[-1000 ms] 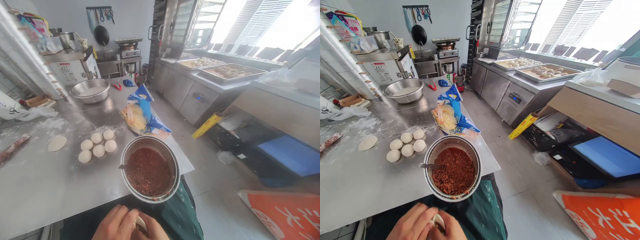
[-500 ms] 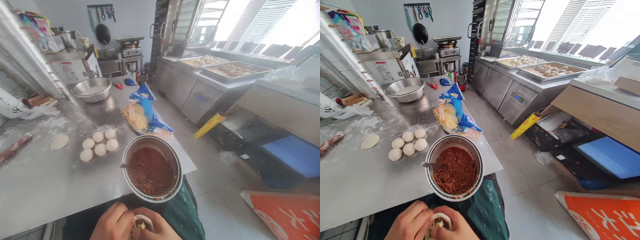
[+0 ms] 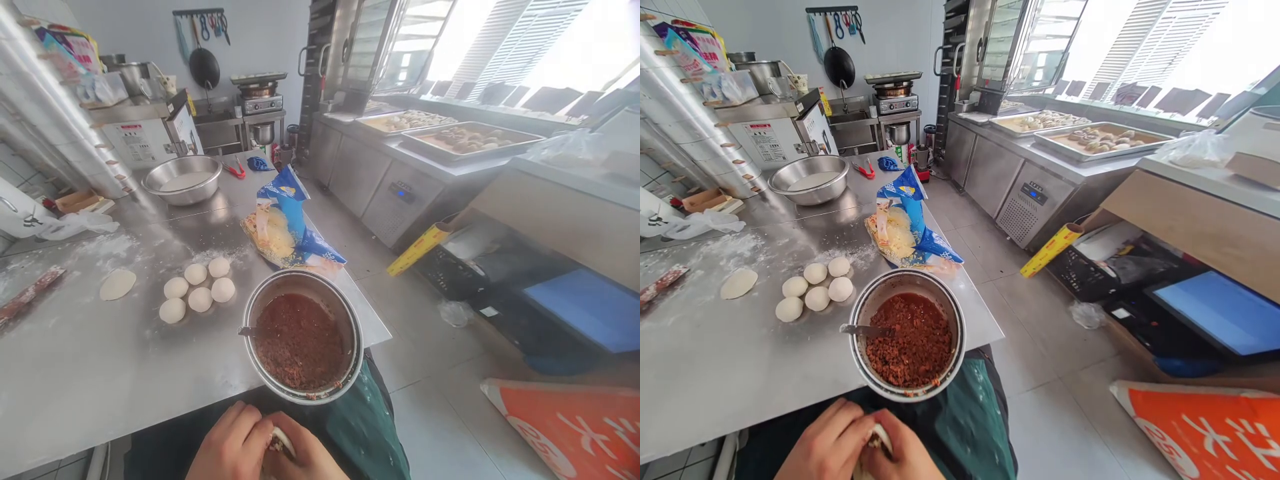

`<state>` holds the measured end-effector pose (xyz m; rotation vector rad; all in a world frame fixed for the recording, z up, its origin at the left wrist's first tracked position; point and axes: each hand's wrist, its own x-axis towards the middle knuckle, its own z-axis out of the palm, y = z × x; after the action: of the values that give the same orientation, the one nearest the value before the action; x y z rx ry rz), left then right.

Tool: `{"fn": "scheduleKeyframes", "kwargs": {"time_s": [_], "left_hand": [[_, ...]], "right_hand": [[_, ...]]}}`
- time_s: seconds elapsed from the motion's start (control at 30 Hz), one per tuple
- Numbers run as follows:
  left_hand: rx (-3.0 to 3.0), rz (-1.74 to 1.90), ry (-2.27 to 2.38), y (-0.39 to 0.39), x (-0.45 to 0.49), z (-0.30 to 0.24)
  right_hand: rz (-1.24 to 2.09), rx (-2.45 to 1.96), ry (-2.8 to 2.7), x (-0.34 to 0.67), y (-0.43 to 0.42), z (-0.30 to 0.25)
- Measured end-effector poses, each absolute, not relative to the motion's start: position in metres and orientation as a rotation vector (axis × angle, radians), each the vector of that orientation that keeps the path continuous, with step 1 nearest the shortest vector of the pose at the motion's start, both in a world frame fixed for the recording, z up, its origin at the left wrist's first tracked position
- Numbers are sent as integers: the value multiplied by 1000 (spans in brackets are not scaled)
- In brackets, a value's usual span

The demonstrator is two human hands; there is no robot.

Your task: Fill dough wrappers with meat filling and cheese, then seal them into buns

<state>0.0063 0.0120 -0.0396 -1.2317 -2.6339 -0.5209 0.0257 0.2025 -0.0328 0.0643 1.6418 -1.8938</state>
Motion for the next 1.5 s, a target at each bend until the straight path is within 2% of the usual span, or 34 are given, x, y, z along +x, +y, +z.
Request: {"fn": "scheduleKeyframes", "kwargs": {"time_s": [0.23, 0.53, 0.73, 0.83, 1.07, 1.23, 1.5], "left_hand": [[-1266, -419, -2567, 16, 9, -43], [-1292, -481, -2583, 16, 9, -47], [-1054, -878, -2748, 4, 4, -35], [-1045, -945, -2736, 2, 6, -33], [-1069, -779, -2699, 8, 9, -38], [-1165, -573, -2645, 12, 8, -41], [-1226, -488, -2582, 16, 11, -43]], "right_hand": [[-1747, 36, 1829, 24, 201, -33], [-1618, -57, 1823, 13, 216, -10], [-2064, 34, 1307, 21, 217, -22], [-2156, 56, 1294, 27, 210, -36], [-2080, 98, 1462, 27, 203, -43], [-1919, -61, 1722, 29, 203, -51], [-1796, 1, 1811, 25, 203, -43]]}}
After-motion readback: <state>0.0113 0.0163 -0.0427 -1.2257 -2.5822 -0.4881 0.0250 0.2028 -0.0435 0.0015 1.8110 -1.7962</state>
